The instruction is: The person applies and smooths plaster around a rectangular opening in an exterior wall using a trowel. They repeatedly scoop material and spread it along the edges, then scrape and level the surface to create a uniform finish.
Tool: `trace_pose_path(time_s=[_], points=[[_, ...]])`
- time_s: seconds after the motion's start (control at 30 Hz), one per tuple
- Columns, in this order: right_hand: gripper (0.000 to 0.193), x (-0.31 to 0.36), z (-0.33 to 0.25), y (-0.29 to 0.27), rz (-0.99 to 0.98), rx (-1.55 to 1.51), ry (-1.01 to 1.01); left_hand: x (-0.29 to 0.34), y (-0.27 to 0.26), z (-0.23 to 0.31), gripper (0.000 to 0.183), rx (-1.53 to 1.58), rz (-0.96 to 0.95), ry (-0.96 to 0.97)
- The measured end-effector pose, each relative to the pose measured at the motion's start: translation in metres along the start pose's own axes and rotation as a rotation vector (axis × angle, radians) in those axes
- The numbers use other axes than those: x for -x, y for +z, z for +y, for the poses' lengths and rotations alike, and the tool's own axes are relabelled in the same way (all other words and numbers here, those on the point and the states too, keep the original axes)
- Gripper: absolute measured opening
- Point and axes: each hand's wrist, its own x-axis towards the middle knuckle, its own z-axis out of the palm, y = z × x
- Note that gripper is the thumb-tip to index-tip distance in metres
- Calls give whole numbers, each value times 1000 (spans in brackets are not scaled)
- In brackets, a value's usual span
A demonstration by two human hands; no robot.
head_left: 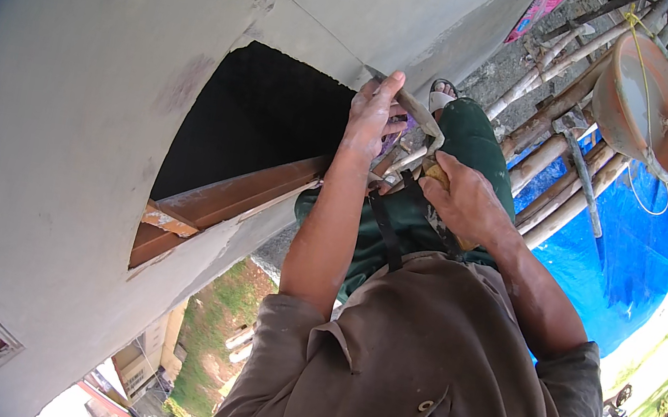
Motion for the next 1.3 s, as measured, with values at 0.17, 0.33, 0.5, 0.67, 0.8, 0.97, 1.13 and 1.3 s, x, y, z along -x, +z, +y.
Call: trace_pose_path(time_s=[0.17,0.33,0.5,0.67,0.8,0.97,1.13,1.3], points=[[31,-2,-3,-4,-10,14,19,3,1,7,84,-21,4,6],[29,2,-11,-7,-19,-17,-6,6,0,10,76,-15,24,19],[27,7,-18,-13,-23,0,-24,13,2,16,75,-14,52,40],[27,10,-22,-16,-18,-4,-53,22,5,26,77,-27,49,50],[27,12,-27,-19,-30,0,-38,23,4,27,78,-28,49,57],[27,16,-32,-21,-12,4,-60,26,4,28,76,-20,54,64],[28,19,-43,-28,-51,10,-20,32,4,34,74,-23,42,73],[28,25,-49,-32,-49,13,-19,38,6,41,73,-40,45,93]])
